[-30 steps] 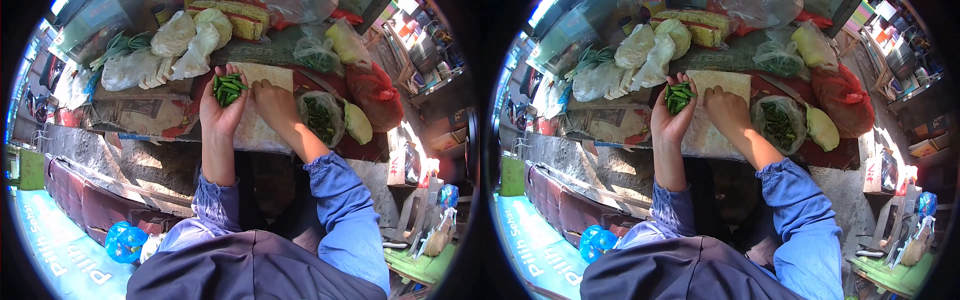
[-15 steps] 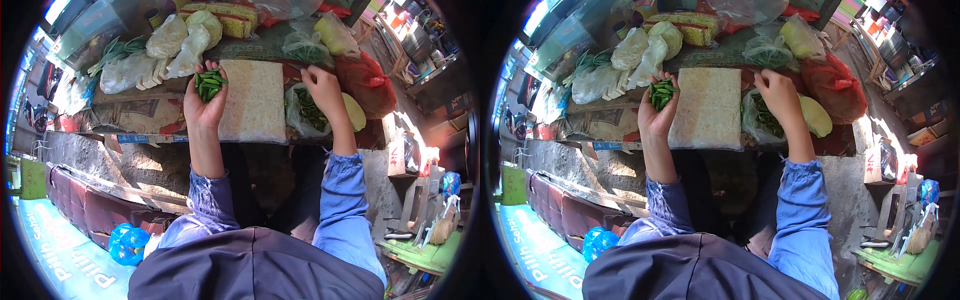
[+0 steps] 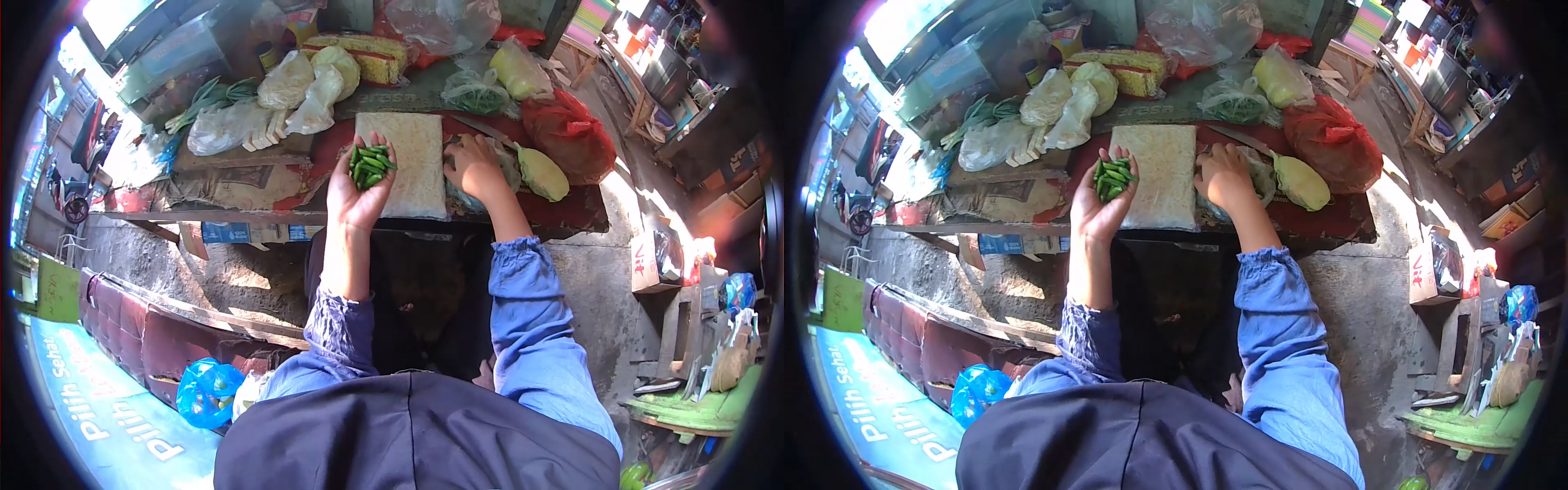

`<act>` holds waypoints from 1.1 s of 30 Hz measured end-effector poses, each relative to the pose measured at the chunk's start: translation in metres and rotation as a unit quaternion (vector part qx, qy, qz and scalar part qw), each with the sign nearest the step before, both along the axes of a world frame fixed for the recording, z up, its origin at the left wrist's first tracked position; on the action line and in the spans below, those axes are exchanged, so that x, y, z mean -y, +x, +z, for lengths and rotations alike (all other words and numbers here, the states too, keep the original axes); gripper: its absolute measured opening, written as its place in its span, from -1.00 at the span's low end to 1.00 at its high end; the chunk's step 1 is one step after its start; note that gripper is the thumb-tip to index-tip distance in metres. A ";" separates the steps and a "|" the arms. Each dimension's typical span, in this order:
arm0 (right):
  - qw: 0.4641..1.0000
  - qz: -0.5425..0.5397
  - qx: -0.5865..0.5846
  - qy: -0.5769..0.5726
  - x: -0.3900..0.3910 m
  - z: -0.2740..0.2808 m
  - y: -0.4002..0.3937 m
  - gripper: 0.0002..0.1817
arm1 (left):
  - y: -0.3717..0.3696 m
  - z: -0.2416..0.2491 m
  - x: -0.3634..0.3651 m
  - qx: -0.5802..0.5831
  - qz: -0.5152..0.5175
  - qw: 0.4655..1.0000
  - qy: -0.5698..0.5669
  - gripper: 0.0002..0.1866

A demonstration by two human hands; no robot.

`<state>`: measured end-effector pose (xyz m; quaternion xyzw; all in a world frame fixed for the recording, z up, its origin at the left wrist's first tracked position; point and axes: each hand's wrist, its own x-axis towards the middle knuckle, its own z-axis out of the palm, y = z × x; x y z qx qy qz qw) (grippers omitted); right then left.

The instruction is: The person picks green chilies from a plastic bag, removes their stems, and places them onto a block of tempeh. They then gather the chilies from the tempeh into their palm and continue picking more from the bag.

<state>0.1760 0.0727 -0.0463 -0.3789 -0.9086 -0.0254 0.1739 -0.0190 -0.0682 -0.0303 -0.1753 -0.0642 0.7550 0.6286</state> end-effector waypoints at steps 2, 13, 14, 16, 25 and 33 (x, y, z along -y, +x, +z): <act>0.999 0.008 0.021 -0.026 -0.004 0.002 0.001 -0.79 | 0.009 -0.001 0.012 -0.001 0.000 1.000 -0.005 -0.74; 0.924 0.154 -0.321 -0.136 0.100 0.077 0.009 -0.87 | 0.059 0.000 0.041 -0.049 -0.059 0.996 -0.051 -0.71; 0.928 0.167 -0.307 -0.129 0.113 0.077 0.008 -0.88 | 0.061 -0.004 0.042 -0.049 -0.058 0.996 -0.050 -0.71; 0.934 0.171 -0.288 -0.125 0.133 0.067 0.009 -0.83 | 0.066 -0.008 0.044 -0.041 -0.099 0.994 0.017 -0.74; 0.924 0.177 -0.337 -0.049 0.192 0.078 0.013 -0.69 | 0.105 0.010 0.088 -0.122 -0.145 0.974 0.126 -0.66; 0.828 0.127 -0.517 -0.178 0.238 0.061 0.025 -0.68 | 0.123 0.011 0.130 -0.124 -0.175 0.974 0.068 -0.75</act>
